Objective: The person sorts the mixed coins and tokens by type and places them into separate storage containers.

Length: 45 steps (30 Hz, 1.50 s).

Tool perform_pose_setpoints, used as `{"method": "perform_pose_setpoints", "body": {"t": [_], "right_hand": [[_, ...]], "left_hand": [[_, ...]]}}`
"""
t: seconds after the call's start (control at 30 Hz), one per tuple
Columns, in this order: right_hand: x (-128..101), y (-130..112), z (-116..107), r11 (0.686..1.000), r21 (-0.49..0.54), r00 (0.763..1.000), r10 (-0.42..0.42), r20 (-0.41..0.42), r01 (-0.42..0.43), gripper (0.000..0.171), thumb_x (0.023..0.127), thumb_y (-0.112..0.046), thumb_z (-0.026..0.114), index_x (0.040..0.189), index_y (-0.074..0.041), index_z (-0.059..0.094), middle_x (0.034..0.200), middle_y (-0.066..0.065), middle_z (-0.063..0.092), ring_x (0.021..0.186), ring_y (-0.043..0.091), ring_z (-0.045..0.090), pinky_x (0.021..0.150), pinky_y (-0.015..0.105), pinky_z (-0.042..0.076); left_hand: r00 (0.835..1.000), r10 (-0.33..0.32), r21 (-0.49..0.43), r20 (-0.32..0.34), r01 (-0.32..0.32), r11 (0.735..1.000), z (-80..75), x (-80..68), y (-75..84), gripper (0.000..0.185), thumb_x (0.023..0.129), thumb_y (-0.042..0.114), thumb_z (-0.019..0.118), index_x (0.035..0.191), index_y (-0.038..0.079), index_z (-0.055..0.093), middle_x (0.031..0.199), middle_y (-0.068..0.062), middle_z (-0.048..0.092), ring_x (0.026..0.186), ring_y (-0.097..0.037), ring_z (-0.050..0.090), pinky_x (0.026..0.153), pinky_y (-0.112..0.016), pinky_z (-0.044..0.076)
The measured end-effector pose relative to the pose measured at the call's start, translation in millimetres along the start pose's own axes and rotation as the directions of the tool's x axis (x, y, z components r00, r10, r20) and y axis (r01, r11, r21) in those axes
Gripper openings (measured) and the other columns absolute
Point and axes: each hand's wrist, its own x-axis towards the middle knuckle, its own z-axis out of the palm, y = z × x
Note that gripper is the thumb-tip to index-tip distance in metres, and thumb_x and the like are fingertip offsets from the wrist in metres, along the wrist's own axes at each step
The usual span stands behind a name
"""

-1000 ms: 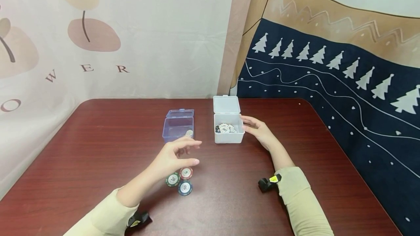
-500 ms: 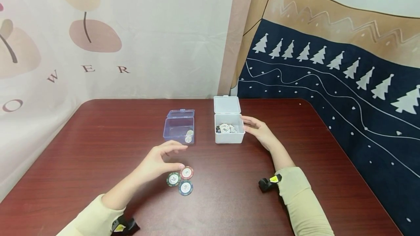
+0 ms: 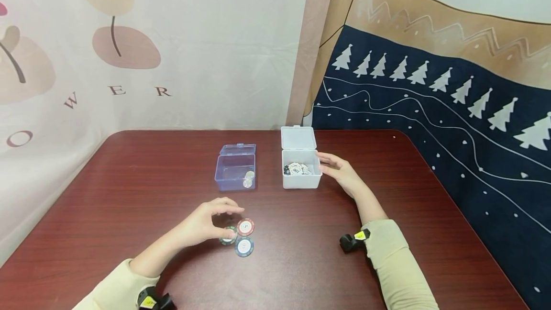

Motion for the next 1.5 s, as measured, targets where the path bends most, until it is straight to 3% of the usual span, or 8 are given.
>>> {"method": "perform_pose_setpoints", "body": {"t": [0.43,0.77,0.93,1.2,1.5], "right_hand": [[0.0,-2.7,1.5,1.0,0.026,1.0,-0.003,-0.001,0.003,0.053,0.095,-0.018,0.061,0.143,-0.006,0.043,0.143,0.018,0.044,0.131,0.031,0.037,0.108,0.052,0.024],[0.8,-3.0,1.7,1.0,0.01,1.0,-0.011,-0.008,0.011,0.053,0.094,-0.019,0.062,0.142,-0.006,0.044,0.142,0.018,0.044,0.13,0.031,0.038,0.107,0.053,0.024],[1.0,-2.5,0.9,1.0,0.011,1.0,-0.014,-0.003,0.014,0.053,0.094,-0.02,0.062,0.142,-0.006,0.044,0.142,0.019,0.044,0.131,0.032,0.038,0.107,0.054,0.024],[1.5,-1.4,0.3,1.0,0.014,1.0,-0.014,0.001,0.014,0.053,0.095,-0.018,0.061,0.143,-0.006,0.043,0.142,0.018,0.044,0.13,0.032,0.038,0.108,0.053,0.024],[-0.1,1.8,0.7,0.999,0.019,1.0,-0.026,0.001,0.026,0.051,0.095,-0.014,0.059,0.142,-0.004,0.043,0.142,0.02,0.044,0.13,0.031,0.038,0.108,0.052,0.024]], "left_hand": [[0.997,-0.02,0.053,0.073,0.016,0.998,-3.8,-10.9,-10.7,0.049,0.068,0.026,0.087,0.112,0.011,0.071,0.105,0.005,0.065,0.099,-0.013,0.054,0.089,-0.034,0.043],[0.99,0.005,0.052,0.14,-0.013,0.999,-9.4,-13.7,-14.8,0.053,0.064,0.021,0.087,0.113,0.011,0.071,0.106,0.005,0.059,0.101,-0.014,0.05,0.09,-0.035,0.041],[0.983,-0.037,0.04,0.178,0.03,0.999,-11.6,-12.2,-16.8,0.053,0.063,0.016,0.087,0.114,0.011,0.071,0.109,0.007,0.058,0.105,-0.014,0.049,0.093,-0.035,0.039],[0.981,-0.057,0.021,0.188,0.054,0.998,-10.9,-10.3,-16.5,0.044,0.065,0.014,0.086,0.108,0.011,0.073,0.105,0.007,0.059,0.104,-0.014,0.051,0.093,-0.036,0.039],[0.98,-0.069,0.069,0.185,0.057,0.996,-9.0,-12.8,-14.4,0.039,0.066,0.014,0.086,0.103,0.013,0.074,0.103,0.01,0.057,0.101,-0.012,0.051,0.091,-0.034,0.041]]}}
